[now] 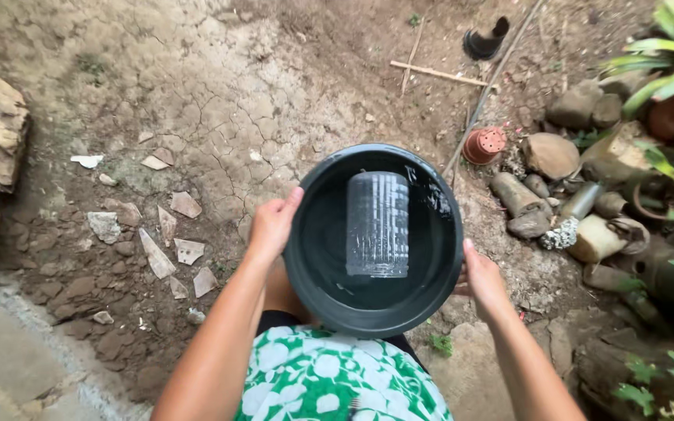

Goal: The person fills a plastic container with water from a bucket and pours it onto plants growing in pots and in the ground.

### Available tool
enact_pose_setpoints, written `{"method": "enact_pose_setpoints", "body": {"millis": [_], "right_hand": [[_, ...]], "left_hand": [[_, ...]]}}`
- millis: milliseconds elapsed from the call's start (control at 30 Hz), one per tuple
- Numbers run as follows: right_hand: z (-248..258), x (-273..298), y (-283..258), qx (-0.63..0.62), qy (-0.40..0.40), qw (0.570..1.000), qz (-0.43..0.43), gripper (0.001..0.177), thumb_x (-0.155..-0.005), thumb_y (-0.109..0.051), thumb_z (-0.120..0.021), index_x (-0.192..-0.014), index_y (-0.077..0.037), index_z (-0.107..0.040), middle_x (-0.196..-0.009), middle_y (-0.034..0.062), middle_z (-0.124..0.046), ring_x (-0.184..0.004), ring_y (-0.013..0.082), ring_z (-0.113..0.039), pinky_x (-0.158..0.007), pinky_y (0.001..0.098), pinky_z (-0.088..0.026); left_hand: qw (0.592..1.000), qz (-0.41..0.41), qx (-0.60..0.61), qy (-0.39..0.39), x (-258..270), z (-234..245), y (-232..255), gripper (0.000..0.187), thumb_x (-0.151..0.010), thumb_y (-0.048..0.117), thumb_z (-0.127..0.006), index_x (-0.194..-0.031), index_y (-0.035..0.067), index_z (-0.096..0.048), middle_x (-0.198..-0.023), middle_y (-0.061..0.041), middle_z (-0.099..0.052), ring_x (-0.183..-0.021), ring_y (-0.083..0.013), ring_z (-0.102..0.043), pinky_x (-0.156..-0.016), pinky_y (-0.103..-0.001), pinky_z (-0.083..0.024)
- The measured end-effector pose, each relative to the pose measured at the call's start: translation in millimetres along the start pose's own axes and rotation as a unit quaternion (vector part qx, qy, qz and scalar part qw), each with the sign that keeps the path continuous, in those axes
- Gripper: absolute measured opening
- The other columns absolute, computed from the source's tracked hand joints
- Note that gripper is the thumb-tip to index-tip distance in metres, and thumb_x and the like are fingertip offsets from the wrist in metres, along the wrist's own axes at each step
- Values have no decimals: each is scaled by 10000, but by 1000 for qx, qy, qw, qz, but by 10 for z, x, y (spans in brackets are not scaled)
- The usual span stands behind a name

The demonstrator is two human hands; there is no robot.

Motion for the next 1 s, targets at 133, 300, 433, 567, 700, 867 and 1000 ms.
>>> {"method": "enact_pose_setpoints", "body": {"millis": [133,300,433,567,700,867,1000], "right_hand": [[74,-612,-130,3,-11,999,-42,639,-1020,-564,-454,-1065,25,-695,-852,179,-730,-702,292,-714,-653,438,-603],[-14,-1355,-3,-6,-20,997,-72,614,-1002,-561,-484,-1205,-9,-661,-973,153,-749,-819,271,-724,-761,450,-610],[-261,-2033,150,2,-11,991,-134,588,-987,-582,-488,-1295,-109,-650,-1077,103,-738,-918,261,-698,-834,485,-572],[-470,-2751,307,-35,-9,984,-172,570,-992,-574,-488,-1304,-124,-648,-1110,90,-745,-946,279,-708,-854,493,-565],[-776,-3394,471,-57,-13,980,-191,524,-984,-553,-476,-1315,-175,-625,-1125,34,-738,-987,245,-694,-844,473,-536],[-1181,-4261,700,-66,-38,983,-169,518,-983,-489,-565,-1286,-79,-658,-1139,62,-736,-980,249,-677,-810,455,-555],[-1513,-4781,726,-40,-8,987,-156,471,-993,-447,-614,-1280,-76,-660,-1141,70,-692,-985,227,-636,-810,450,-577]], "left_hand": [[997,68,15,-36,-442,-516,-107,695,-938,637,-615,-744,-26,-697,-665,-139,-643,-648,-201,-578,-651,-391,-498],[986,119,62,-101,-1187,-1119,-389,653,-951,611,-560,-960,-10,-762,-828,-152,-746,-783,-220,-673,-749,-375,-529],[985,121,-12,-121,-1921,-1518,-759,668,-976,606,-497,-1106,-1,-746,-1007,-234,-751,-998,-321,-716,-915,-409,-512],[979,153,-55,-121,-2579,-1813,-1035,678,-998,601,-415,-1112,16,-738,-1105,-250,-736,-1099,-397,-689,-976,-463,-493],[978,129,-116,-119,-3216,-1968,-1114,659,-994,609,-407,-1103,58,-752,-1113,-241,-727,-1109,-425,-666,-986,-492,-481],[976,99,-160,-106,-3944,-2059,-1264,616,-1004,594,-409,-1098,92,-753,-1103,-237,-721,-1094,-446,-658,-974,-512,-487],[979,97,-168,-69,-4470,-2120,-1370,543,-981,564,-474,-1110,124,-765,-1084,-227,-722,-1077,-437,-653,-952,-514,-485]]}}
Point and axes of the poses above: each hand's wrist, its own x-axis away from the middle knuckle, its own z-axis out of the back of the hand, y = z × x, the point moved 2 cm from there along -x, towards the middle knuckle
